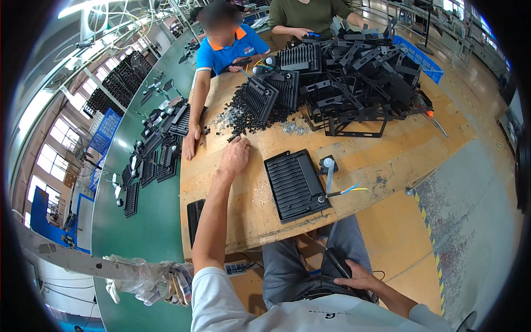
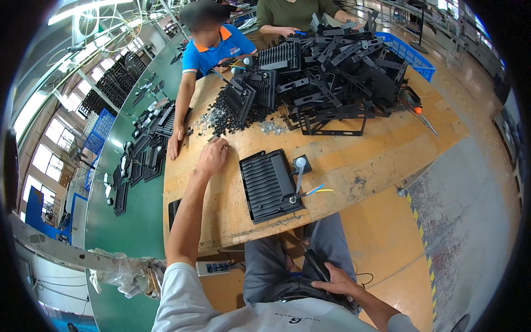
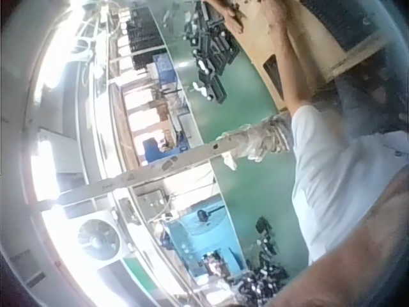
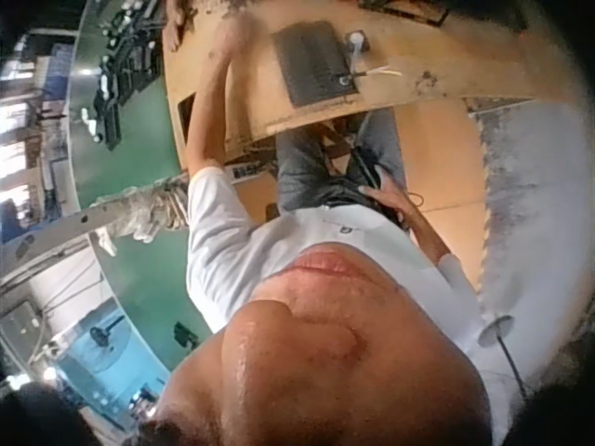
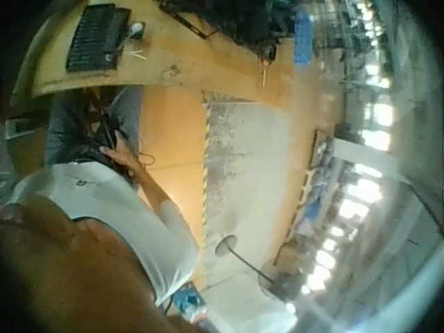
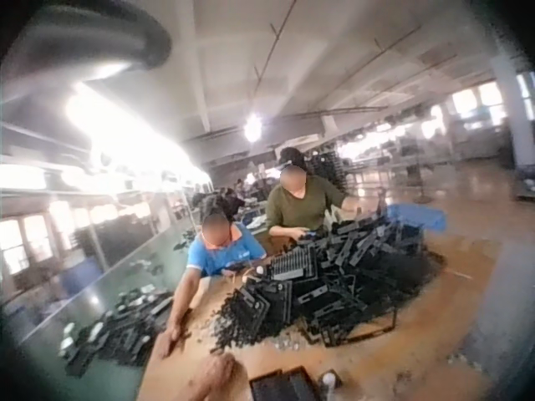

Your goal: Assembling electronic components using an electric screwdriver and placing finished parts on a conveyor belt.

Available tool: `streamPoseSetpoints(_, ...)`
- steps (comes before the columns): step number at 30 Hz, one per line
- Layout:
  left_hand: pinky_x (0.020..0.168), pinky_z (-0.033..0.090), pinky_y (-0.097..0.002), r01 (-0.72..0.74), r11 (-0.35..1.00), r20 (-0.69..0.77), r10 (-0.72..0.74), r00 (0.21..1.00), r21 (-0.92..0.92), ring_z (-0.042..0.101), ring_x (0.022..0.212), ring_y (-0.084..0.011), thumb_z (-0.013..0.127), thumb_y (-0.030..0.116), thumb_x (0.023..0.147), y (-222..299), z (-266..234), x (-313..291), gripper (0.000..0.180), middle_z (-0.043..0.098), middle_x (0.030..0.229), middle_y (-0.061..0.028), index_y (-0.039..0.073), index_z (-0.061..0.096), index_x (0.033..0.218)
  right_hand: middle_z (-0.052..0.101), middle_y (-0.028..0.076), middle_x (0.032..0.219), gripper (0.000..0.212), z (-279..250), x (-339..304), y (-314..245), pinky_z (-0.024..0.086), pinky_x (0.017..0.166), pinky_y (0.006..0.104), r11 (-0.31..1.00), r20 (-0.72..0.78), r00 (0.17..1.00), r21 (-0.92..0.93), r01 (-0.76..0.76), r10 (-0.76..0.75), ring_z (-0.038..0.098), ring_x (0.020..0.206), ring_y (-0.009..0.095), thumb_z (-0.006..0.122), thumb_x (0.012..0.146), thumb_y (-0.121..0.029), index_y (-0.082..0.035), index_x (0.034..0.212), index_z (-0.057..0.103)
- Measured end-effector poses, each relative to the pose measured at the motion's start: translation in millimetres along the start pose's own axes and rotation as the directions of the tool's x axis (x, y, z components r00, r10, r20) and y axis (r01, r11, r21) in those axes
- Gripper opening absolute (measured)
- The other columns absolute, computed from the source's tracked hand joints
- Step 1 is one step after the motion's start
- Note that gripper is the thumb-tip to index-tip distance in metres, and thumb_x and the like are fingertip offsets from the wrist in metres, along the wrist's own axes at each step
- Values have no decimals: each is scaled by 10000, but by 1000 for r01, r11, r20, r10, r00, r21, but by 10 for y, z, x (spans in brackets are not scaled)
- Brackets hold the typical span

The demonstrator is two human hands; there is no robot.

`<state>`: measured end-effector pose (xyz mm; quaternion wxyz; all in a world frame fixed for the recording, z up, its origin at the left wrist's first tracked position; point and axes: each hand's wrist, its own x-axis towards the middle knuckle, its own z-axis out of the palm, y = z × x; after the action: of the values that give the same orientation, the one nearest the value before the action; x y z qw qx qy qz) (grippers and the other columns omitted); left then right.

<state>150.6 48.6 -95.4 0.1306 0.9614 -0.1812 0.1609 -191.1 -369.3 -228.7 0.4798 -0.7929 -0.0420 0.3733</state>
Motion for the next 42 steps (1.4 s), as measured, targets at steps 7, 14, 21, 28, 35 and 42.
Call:
streamPoseSetpoints(7,794,521,-498,25,998,-169,-33,985,-50,640,895,-434,572,78,920,-80,141,-68,108,650,959,-235,17,626,990,664,158,985,809,66,-203,-113,522,754,344,997,-29,996,-1,-84,83,652,779,212,824,806,-429,28,1380,483)
streamPoseSetpoints(14,680,574,-306,37,387,-226,-610,759,-921,663,710,-175,586,39,988,624,-353,-500,152,658,810,-100,-80,642,1063,654,82,937,797,-20,-444,-282,505,754,326,942,-71,947,104,320,-313,622,842,172,854,780,-360,-2,1387,482)
streamPoseSetpoints(21,806,619,-355,22,45,-7,-568,823,-999,729,894,-260,634,69,986,1545,-493,-1482,178,717,1003,-169,-45,643,1122,576,3,819,783,-225,-555,-1345,455,662,270,861,125,944,460,217,-305,534,715,81,872,776,-237,3,1392,452)
streamPoseSetpoints(28,892,599,-406,23,-495,296,-481,825,-868,714,1007,-284,662,135,975,2004,-359,-1809,209,721,1062,-124,31,630,1154,597,34,836,786,-129,-298,-1649,467,704,286,866,32,882,212,453,-469,555,765,105,846,814,-292,24,1402,432)
streamPoseSetpoints(35,913,596,-430,41,-553,326,-427,843,-832,726,988,-316,656,121,976,2025,-252,-1963,215,727,1062,-183,-20,648,1139,596,47,898,715,-29,-271,-1610,455,730,298,852,-6,871,206,481,-491,554,807,118,848,819,-288,5,1335,449)
streamPoseSetpoints(42,874,611,-428,84,-538,336,-389,858,-839,739,919,-311,662,75,956,1965,-231,-1970,176,736,991,-191,-37,676,1091,612,94,915,803,-104,-289,-1615,512,609,283,841,233,905,501,202,-356,618,668,119,802,853,-229,18,1472,356)
